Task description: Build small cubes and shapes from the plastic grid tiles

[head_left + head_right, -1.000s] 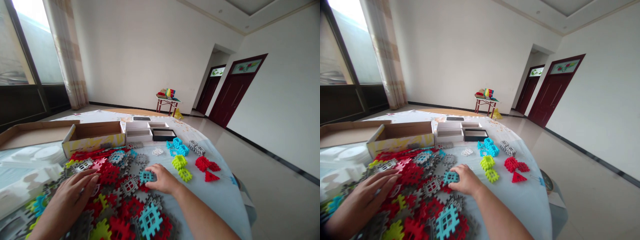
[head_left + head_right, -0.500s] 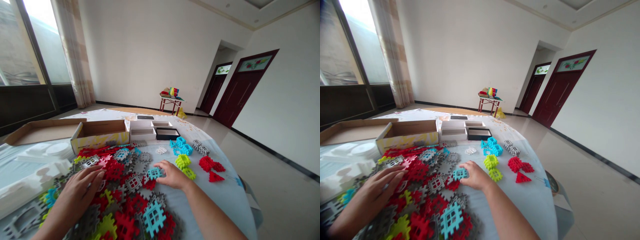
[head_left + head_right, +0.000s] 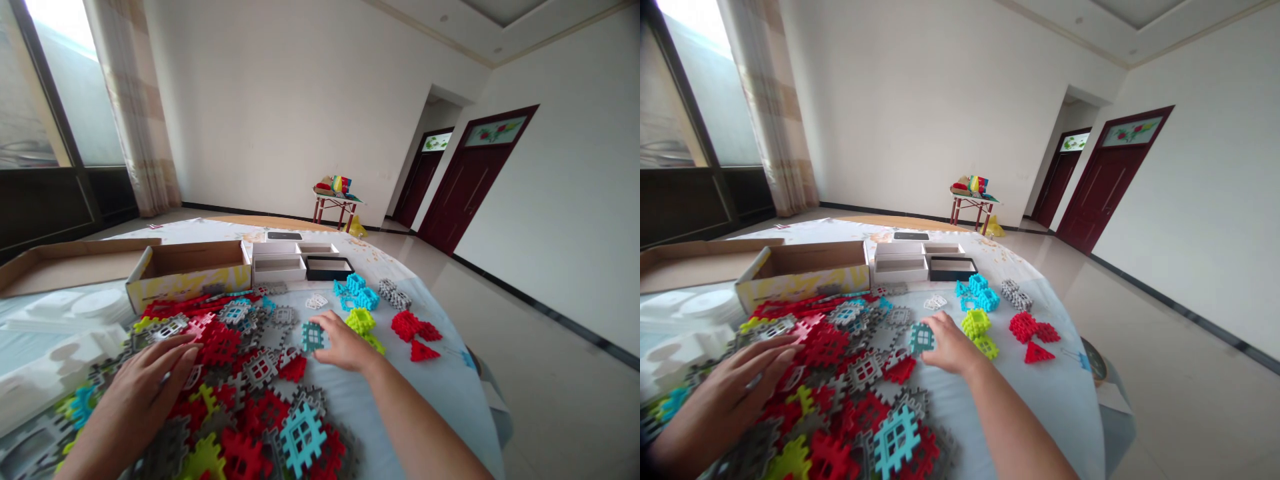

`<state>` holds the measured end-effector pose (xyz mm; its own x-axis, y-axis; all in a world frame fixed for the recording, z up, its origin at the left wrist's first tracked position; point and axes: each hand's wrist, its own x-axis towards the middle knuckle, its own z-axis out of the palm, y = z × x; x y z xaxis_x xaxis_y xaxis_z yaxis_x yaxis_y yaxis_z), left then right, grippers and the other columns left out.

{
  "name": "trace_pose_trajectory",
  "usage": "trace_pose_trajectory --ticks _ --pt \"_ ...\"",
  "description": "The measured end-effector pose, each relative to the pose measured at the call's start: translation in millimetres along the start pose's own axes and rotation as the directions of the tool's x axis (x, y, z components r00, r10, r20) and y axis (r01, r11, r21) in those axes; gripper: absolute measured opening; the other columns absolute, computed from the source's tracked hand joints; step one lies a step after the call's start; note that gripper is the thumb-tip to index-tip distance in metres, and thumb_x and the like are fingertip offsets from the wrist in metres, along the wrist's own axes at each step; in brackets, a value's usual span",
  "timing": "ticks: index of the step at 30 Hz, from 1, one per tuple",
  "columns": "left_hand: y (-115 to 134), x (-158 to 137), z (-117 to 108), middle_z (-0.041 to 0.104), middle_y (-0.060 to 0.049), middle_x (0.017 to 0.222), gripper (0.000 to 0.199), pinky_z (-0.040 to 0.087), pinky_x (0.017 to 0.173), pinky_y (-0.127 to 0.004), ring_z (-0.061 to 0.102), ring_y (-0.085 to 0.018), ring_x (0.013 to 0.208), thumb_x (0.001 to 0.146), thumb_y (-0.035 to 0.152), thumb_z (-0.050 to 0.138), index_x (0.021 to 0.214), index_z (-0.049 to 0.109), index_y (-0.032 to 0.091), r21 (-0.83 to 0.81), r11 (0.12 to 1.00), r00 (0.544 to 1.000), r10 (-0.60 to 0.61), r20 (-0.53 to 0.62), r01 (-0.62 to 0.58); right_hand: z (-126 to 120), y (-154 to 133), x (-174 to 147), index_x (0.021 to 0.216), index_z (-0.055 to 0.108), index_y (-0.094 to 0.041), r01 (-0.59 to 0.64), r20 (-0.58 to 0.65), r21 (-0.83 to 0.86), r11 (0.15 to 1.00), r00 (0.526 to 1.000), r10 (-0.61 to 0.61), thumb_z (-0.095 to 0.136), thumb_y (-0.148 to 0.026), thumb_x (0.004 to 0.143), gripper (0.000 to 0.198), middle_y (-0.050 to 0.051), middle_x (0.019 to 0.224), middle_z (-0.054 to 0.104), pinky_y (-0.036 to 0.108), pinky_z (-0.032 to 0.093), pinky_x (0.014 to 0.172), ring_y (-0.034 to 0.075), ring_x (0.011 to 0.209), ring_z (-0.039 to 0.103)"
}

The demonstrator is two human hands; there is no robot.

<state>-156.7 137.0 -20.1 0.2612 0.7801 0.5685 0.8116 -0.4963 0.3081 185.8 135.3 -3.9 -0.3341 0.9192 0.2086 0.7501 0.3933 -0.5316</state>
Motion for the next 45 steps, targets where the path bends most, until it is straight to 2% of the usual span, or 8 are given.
trace_pose_trajectory --ticks 4,8,12,21,28,34,41,45 --pt "-3 -1 2 0.064 -0.002 0.113 0.041 0.043 0.092 -0.034 0.058 -0.02 0.103 0.081 0.055 0.038 0.1 0.064 0.029 0.005 1.0 1.0 -0.005 0.011 0.005 -32 18 23 0.128 0.044 -0.023 -0.09 -0.181 -0.209 0.974 0.982 0.052 0.059 -0.018 0.069 0.06 0.007 0.116 0.046 0.029 0.032 0.101 0.018 0.115 0.043" --pt "-8 -2 6 0.064 -0.001 0.111 0.04 0.044 0.091 -0.034 0.059 -0.02 0.101 0.082 0.054 0.037 0.099 0.064 0.03 0.014 1.0 1.0 0.017 -0.022 -0.017 -61 50 50 0.129 0.044 -0.023 -0.297 -0.101 -0.469 0.832 0.954 0.283 0.066 -0.025 0.067 0.066 0.01 0.116 0.049 0.031 0.035 0.096 0.022 0.112 0.046" --pt "-12 -3 8 0.064 -0.001 0.111 0.039 0.046 0.089 -0.035 0.058 -0.02 0.101 0.082 0.053 0.038 0.102 0.062 0.031 0.007 0.999 0.999 0.04 -0.038 -0.039 -72 74 66 0.123 0.051 -0.02 -0.368 -0.065 -0.538 0.758 0.915 0.398 0.073 -0.025 0.058 0.069 0.013 0.117 0.051 0.033 0.039 0.091 0.027 0.11 0.05" --pt "-17 -5 12 0.063 -0.001 0.112 0.035 0.045 0.089 -0.039 0.057 -0.021 0.101 0.082 0.051 0.039 0.103 0.061 0.034 0.003 1.0 1.0 -0.004 -0.005 0.004 -77 90 81 0.115 0.057 -0.023 -0.396 -0.011 -0.632 0.667 0.864 0.503 0.08 -0.02 0.047 0.072 0.013 0.119 0.053 0.035 0.04 0.087 0.031 0.11 0.05" --pt "-18 -6 13 0.063 0.001 0.112 0.032 0.045 0.091 -0.038 0.057 -0.021 0.103 0.082 0.049 0.04 0.103 0.06 0.036 0.006 1.0 1.0 -0.005 -0.007 0.005 -81 76 77 0.121 0.052 -0.025 -0.364 -0.058 -0.634 0.683 0.903 0.426 0.062 -0.02 0.07 0.052 0.012 0.117 0.055 0.034 0.039 0.088 0.026 0.11 0.051" --pt "-7 -2 6 0.064 -0.001 0.109 0.033 0.045 0.089 -0.037 0.058 -0.02 0.1 0.082 0.049 0.039 0.098 0.062 0.033 0.01 1.0 1.0 0.002 -0.007 -0.002 -62 61 79 0.121 0.052 -0.027 -0.295 -0.007 -0.616 0.731 0.929 0.369 0.048 -0.026 0.081 0.041 0.006 0.122 0.056 0.033 0.035 0.093 0.023 0.115 0.047" --pt "1 -3 2 0.062 -0.001 0.111 0.031 0.043 0.09 -0.037 0.056 -0.019 0.102 0.084 0.045 0.04 0.103 0.06 0.03 -0.011 1.0 1.0 -0.01 0.005 0.01 -45 73 73 0.113 0.06 -0.024 -0.364 0.062 -0.631 0.685 0.857 0.512 0.047 -0.013 0.078 0.039 0.011 0.118 0.059 0.041 0.036 0.09 0.029 0.112 0.05" --pt "0 -3 3 0.061 -0.002 0.112 0.028 0.042 0.091 -0.036 0.056 -0.019 0.102 0.084 0.043 0.042 0.1 0.061 0.029 -0.019 1.0 1.0 0.001 0.013 -0.001 -46 75 67 0.107 0.064 -0.024 -0.375 0.061 -0.637 0.673 0.846 0.529 0.049 -0.011 0.076 0.037 0.01 0.112 0.062 0.043 0.034 0.09 0.029 0.109 0.052"
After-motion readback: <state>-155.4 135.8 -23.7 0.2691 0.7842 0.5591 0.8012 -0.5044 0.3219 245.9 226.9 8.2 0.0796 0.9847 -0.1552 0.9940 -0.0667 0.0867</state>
